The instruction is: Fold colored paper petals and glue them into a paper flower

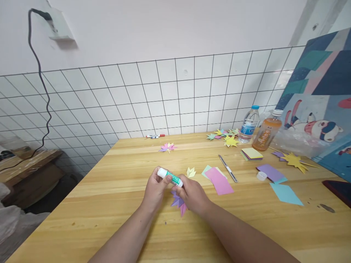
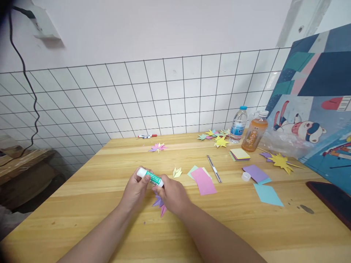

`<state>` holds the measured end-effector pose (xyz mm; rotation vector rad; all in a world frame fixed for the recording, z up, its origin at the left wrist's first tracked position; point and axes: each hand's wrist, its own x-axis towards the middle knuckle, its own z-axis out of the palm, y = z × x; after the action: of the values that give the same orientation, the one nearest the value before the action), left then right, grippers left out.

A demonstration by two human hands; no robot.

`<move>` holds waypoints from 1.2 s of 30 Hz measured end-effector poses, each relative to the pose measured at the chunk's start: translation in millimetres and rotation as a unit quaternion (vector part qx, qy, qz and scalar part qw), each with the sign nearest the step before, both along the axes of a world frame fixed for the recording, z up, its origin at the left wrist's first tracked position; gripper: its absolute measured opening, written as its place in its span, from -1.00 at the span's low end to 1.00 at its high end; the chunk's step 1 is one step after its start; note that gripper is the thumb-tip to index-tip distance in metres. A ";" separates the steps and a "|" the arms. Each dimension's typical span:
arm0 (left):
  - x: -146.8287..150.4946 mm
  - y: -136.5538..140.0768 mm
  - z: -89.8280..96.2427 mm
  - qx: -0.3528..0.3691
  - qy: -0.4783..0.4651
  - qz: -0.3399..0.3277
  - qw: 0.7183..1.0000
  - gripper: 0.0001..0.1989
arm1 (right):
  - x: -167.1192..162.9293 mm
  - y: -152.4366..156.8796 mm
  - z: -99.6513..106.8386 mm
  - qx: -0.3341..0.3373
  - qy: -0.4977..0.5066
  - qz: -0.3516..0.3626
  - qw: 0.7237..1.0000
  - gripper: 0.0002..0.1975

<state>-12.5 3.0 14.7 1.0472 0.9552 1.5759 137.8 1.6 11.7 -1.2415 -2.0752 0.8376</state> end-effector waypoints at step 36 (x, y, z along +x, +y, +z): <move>-15.8 19.1 -19.9 -0.024 0.314 -0.003 0.949 -0.84 | 112.5 83.7 -6.2 0.076 0.581 -0.370 0.721 -0.69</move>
<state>-28.2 22.1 -5.2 1.5577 1.3987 1.2141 250.3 85.3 5.5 -0.8932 -0.5233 0.7070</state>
